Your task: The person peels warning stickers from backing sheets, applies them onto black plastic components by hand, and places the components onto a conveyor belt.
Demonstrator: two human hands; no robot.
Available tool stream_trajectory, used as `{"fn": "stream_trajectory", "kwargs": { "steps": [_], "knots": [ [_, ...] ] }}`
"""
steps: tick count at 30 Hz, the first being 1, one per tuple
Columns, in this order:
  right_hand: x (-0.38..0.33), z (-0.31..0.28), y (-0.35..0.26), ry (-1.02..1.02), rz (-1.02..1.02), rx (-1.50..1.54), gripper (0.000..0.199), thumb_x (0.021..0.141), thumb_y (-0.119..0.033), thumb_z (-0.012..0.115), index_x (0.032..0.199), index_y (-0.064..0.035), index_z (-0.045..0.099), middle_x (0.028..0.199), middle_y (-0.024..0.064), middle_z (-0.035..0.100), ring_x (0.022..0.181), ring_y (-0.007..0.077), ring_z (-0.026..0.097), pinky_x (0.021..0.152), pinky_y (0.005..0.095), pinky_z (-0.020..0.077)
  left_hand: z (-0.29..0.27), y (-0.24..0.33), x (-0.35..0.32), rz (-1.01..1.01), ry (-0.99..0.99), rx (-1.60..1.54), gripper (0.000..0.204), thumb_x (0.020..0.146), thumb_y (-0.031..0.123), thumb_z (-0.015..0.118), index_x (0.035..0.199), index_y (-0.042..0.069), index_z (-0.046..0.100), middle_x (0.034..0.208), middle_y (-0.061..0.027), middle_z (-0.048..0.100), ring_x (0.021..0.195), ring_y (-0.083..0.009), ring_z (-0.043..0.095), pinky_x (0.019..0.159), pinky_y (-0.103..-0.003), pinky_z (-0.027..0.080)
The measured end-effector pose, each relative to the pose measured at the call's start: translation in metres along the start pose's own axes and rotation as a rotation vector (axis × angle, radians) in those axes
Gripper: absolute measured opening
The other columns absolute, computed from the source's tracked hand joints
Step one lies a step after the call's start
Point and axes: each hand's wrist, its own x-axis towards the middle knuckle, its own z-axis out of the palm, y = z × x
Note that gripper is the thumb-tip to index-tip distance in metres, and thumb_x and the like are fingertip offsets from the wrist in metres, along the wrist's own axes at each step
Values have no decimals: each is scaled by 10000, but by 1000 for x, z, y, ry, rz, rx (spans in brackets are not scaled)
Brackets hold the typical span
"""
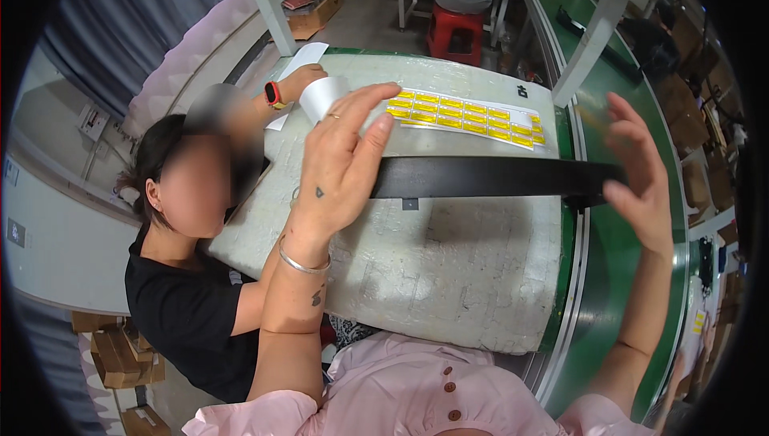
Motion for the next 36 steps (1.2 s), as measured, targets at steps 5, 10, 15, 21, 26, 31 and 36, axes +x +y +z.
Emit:
{"fn": "stream_trajectory", "kwargs": {
  "steps": [5,10,15,21,26,31,36],
  "knots": [
    [35,83,-29,-87,360,822,183,870,-154,623,975,-6,639,1194,108,593,1058,136,533,952,268,396,-7,1,-4,21,76,-36,180,880,132,595,994,4,650,1101,-146,654,1070,-276,584,914,-348,433],
    [61,128,-43,-133,404,957,182,891,-154,620,945,16,651,1156,89,611,1021,116,541,949,262,399,-14,-1,-1,61,-8,-215,133,871,134,608,929,29,666,1149,-113,642,1226,-275,467,1026,-386,339],
    [65,138,-40,-119,377,863,179,881,-176,647,922,-3,668,1161,78,602,1029,120,535,952,265,392,-17,-8,-1,26,28,-337,85,826,126,674,865,51,668,1266,-132,580,1312,-288,368,1076,-412,262],
    [66,137,-37,-141,373,819,208,886,-197,644,974,-10,670,1211,76,569,1039,128,536,956,264,392,-16,-7,-2,50,44,-142,62,796,100,707,795,65,656,1306,-128,558,1356,-292,294,1085,-423,243],
    [62,140,-47,70,357,753,255,870,-141,655,1089,-12,640,1316,80,471,1086,154,531,943,276,418,-16,-7,-9,5,73,-164,62,798,106,706,809,75,653,1316,-121,552,1363,-304,273,1101,-435,198],
    [73,136,-25,-198,307,696,127,865,-134,654,818,-22,619,1153,67,587,1061,120,512,945,266,383,-16,-16,-2,-19,42,-222,53,810,108,693,838,82,655,1325,-129,542,1359,-311,276,1109,-443,164],
    [75,139,-19,-137,204,776,170,882,-192,647,831,-30,635,1168,59,586,993,113,523,913,262,395,-19,-10,6,-47,34,-270,62,817,119,695,842,77,657,1318,-129,545,1370,-288,268,1109,-431,177]
  ]
}}
